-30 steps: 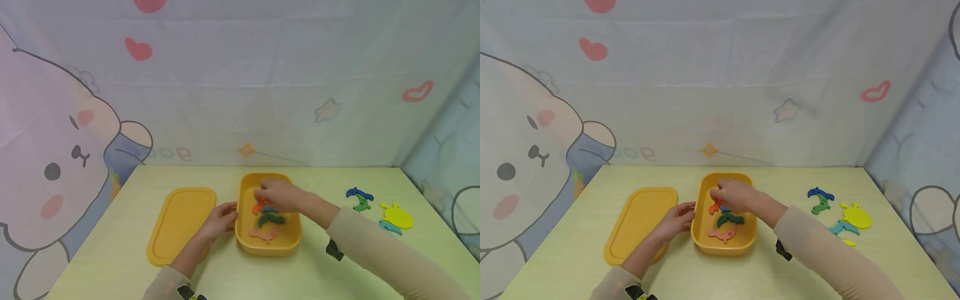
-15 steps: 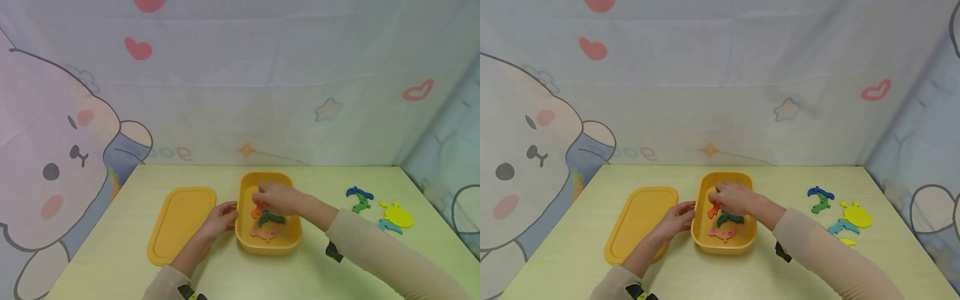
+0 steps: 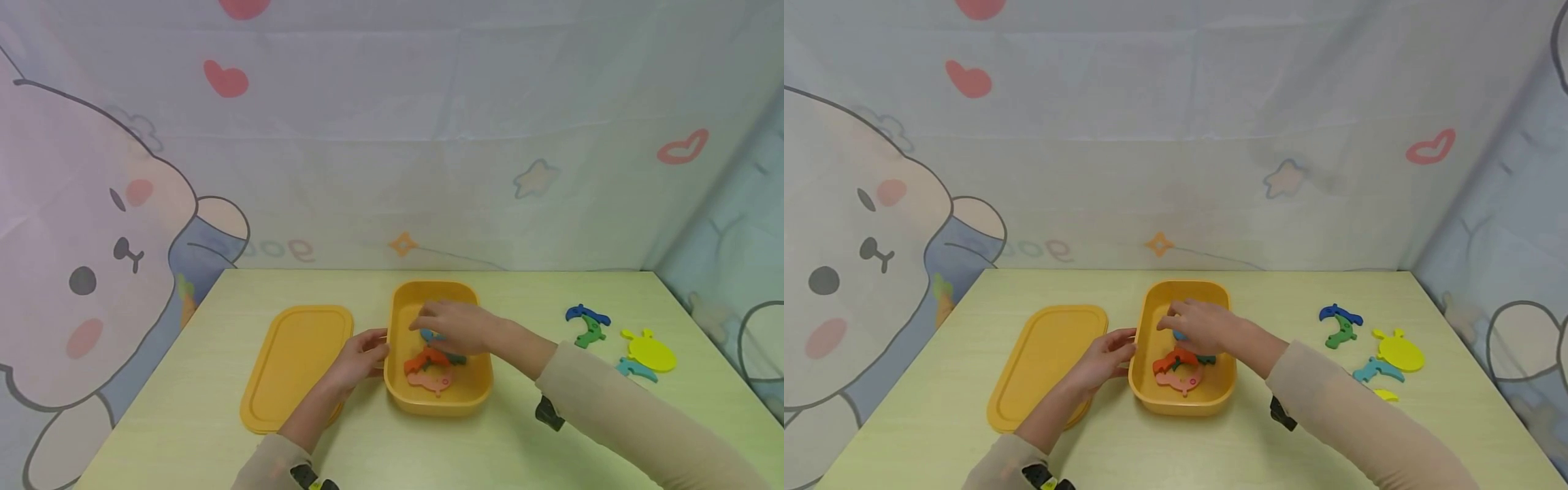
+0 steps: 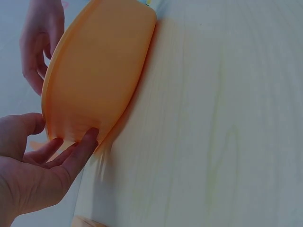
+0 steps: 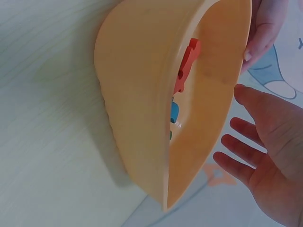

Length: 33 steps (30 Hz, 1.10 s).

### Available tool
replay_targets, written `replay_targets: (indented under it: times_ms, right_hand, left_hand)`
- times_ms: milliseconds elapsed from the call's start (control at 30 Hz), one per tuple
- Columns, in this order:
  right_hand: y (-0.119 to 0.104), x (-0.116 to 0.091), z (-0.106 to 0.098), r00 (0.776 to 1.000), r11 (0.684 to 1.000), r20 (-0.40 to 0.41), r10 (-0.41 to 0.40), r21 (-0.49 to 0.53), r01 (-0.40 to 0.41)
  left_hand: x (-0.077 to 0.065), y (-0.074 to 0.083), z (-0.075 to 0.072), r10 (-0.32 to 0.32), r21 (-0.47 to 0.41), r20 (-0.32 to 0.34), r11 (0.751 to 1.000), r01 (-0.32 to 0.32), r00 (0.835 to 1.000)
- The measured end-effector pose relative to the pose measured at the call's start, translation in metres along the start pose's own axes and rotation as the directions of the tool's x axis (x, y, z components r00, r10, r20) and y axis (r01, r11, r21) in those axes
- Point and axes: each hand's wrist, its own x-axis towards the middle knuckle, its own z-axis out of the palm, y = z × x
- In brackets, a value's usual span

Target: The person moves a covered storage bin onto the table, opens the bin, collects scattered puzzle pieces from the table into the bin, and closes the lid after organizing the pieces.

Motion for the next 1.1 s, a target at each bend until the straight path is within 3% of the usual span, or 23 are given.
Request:
replay_targets:
  times_ms: [233,533,867,1100]
  right_hand:
    - [0.001,-0.007,-0.005,1.0,1.0,0.011,0.019,-0.01,-0.018]
    - [0.005,-0.022,-0.013,0.999,1.0,-0.036,0.019,0.015,-0.018]
    - [0.01,-0.038,-0.012,0.998,0.999,-0.055,0.025,-0.039,-0.027]
    - [0.009,-0.055,-0.008,0.997,0.998,-0.031,0.065,-0.015,-0.065]
  left_hand:
    - [0.0,0.0,0.001,0.004,-0.001,-0.008,1.0,-0.004,1.0]
    - [0.0,0.001,0.002,0.0,-0.001,-0.018,1.0,0.0,1.0]
    - [0.001,0.0,0.002,-0.003,0.006,-0.02,1.0,0.004,1.0]
    - [0.001,0.0,0.001,-0.001,0.0,-0.014,1.0,0.001,1.0]
